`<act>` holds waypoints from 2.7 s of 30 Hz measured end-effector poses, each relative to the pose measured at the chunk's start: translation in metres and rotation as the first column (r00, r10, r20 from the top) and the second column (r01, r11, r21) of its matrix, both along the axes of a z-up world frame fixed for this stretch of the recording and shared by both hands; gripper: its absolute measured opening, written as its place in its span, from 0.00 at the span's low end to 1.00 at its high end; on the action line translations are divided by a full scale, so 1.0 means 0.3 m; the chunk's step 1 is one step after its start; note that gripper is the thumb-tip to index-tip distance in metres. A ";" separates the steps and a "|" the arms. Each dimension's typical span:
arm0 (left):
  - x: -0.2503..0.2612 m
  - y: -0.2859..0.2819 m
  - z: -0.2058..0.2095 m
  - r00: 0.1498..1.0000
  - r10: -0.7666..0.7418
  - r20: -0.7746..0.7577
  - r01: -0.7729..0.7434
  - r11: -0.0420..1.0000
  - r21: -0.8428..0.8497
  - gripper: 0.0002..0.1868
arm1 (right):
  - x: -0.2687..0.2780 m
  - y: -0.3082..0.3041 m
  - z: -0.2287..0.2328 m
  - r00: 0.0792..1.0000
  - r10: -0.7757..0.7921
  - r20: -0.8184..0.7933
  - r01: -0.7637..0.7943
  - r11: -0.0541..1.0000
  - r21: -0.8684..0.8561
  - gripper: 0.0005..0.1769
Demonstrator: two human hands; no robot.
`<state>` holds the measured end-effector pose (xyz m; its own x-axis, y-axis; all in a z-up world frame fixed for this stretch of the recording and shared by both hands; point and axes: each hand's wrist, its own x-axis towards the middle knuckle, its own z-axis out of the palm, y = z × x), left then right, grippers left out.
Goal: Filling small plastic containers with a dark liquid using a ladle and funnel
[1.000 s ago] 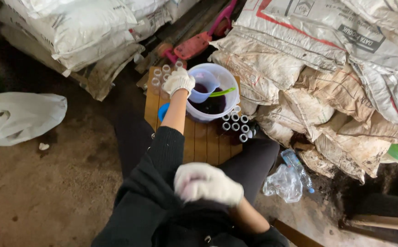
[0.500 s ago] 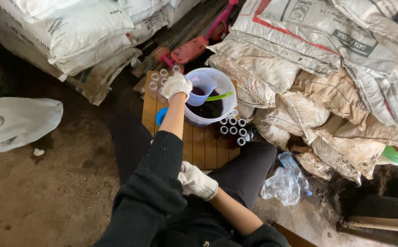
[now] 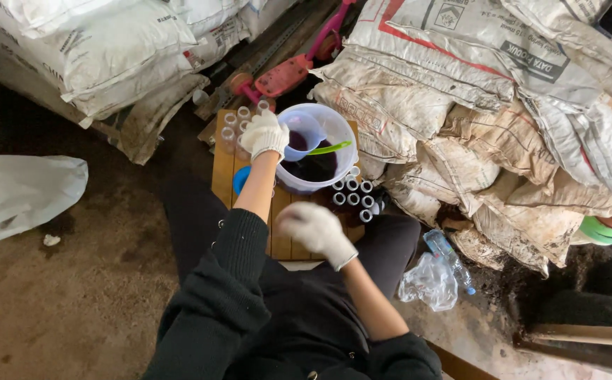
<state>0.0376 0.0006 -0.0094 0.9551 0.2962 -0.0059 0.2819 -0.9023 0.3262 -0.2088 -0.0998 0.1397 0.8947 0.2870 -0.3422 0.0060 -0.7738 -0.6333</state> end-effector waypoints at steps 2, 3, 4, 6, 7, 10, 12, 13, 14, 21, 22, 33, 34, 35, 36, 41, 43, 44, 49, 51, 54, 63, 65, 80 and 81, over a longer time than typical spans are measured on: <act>-0.048 0.026 0.134 0.963 -0.077 -0.257 0.030 0.983 -0.183 0.24 | 0.121 -0.101 -0.168 0.882 -0.471 0.016 0.467 0.870 -0.158 0.18; -0.038 0.016 0.070 0.964 -0.076 -0.254 0.029 0.982 -0.185 0.24 | 0.183 -0.157 -0.175 0.883 -0.469 0.019 0.466 0.870 -0.159 0.18; -0.027 0.006 0.007 0.995 -0.026 -0.096 0.018 0.996 -0.083 0.23 | 0.245 -0.213 -0.182 0.849 -0.511 0.132 0.528 0.831 -0.175 0.17; -0.028 -0.011 -0.057 0.998 0.004 0.066 -0.005 1.000 0.018 0.22 | 0.365 -0.307 -0.252 0.801 -0.548 0.241 0.592 0.785 -0.183 0.16; -0.033 -0.014 -0.055 0.993 0.020 0.116 -0.024 0.999 0.034 0.22 | 0.432 -0.344 -0.315 0.816 -0.446 0.367 0.558 0.772 -0.304 0.15; -0.069 -0.010 -0.002 0.988 0.031 0.154 -0.036 0.999 0.031 0.21 | 0.495 -0.343 -0.326 0.676 0.002 0.736 0.520 0.707 -0.480 0.08; -0.086 -0.007 0.033 0.989 0.027 0.146 -0.029 0.999 0.013 0.21 | 0.505 -0.290 -0.265 0.409 0.340 0.847 0.538 0.659 -0.525 0.13; -0.091 -0.007 0.041 0.994 0.035 0.099 -0.032 0.999 -0.037 0.21 | 0.512 -0.254 -0.230 0.672 -0.111 0.732 0.566 0.714 -0.412 0.15; -0.096 -0.006 0.048 0.998 0.041 0.052 -0.036 0.996 -0.086 0.22 | 0.519 -0.217 -0.196 0.765 -0.511 0.391 0.632 0.714 -0.302 0.37; -0.124 -0.013 0.074 0.993 0.067 0.098 -0.059 0.995 -0.085 0.21 | 0.722 -0.408 -0.605 0.823 -0.391 0.412 0.559 0.686 -0.466 0.47; -0.123 -0.012 0.071 0.993 0.066 0.098 -0.059 0.995 -0.076 0.21 | 0.711 -0.419 -0.596 0.905 -0.228 0.359 0.422 0.587 -0.691 0.46; -0.153 -0.002 0.138 0.999 0.048 0.024 -0.045 0.995 -0.091 0.21 | 0.581 -0.349 -0.325 0.742 -0.388 0.546 0.580 0.781 -0.233 0.18; -0.159 0.002 0.149 1.000 0.031 -0.001 -0.031 0.994 -0.108 0.21 | 0.567 -0.320 -0.300 0.746 -0.508 0.430 0.599 0.794 -0.101 0.17; -0.161 0.007 0.162 1.000 0.015 -0.025 -0.018 0.992 -0.127 0.21 | 0.557 -0.291 -0.272 0.742 -0.603 0.294 0.623 0.782 0.030 0.16; -0.162 0.006 0.178 1.000 0.016 -0.023 -0.018 0.992 -0.127 0.21 | 0.584 -0.285 -0.303 0.741 -0.602 0.296 0.623 0.782 0.031 0.16; -0.166 -0.011 0.140 0.998 0.051 0.046 -0.048 0.997 -0.064 0.22 | 0.608 -0.249 -0.311 0.725 -0.681 0.104 0.686 0.728 -0.010 0.14; -0.169 -0.002 0.162 0.997 0.052 0.057 -0.048 0.997 -0.059 0.22 | 0.629 -0.268 -0.331 0.702 -0.705 0.103 0.707 0.707 0.016 0.16; -0.177 -0.002 0.169 0.997 0.051 0.065 -0.048 0.997 -0.056 0.21 | 0.629 -0.282 -0.345 0.677 -0.729 0.102 0.729 0.683 0.038 0.18; -0.170 -0.019 0.136 0.988 0.075 0.137 -0.073 0.997 -0.020 0.20 | 0.576 -0.227 -0.282 0.519 -0.850 0.095 0.801 0.522 0.295 0.11; -0.172 -0.021 0.123 0.986 0.085 0.145 -0.083 0.996 -0.018 0.21 | 0.560 -0.225 -0.293 0.422 -0.904 0.071 0.793 0.406 0.454 0.11; -0.176 -0.019 0.102 0.945 0.083 0.315 -0.109 0.992 0.063 0.21 | 0.547 -0.222 -0.310 0.386 -0.910 0.155 0.782 0.411 0.467 0.14; -0.176 -0.016 0.095 0.926 0.052 0.373 -0.093 0.991 0.093 0.22 | 0.557 -0.219 -0.345 0.471 -0.800 0.373 0.795 0.568 0.213 0.10; -0.167 -0.016 0.063 0.888 0.070 0.454 -0.122 0.989 0.086 0.22 | 0.564 -0.235 -0.369 0.450 -0.825 0.342 0.801 0.542 0.254 0.11; -0.202 -0.015 0.114 0.813 0.031 0.582 -0.162 0.971 0.174 0.21 | 0.558 -0.212 -0.384 0.396 -0.837 0.376 0.831 0.501 0.241 0.08; -0.203 -0.014 0.119 0.811 0.031 0.584 -0.163 0.971 0.174 0.21 | 0.563 -0.221 -0.391 0.396 -0.837 0.377 0.830 0.502 0.243 0.08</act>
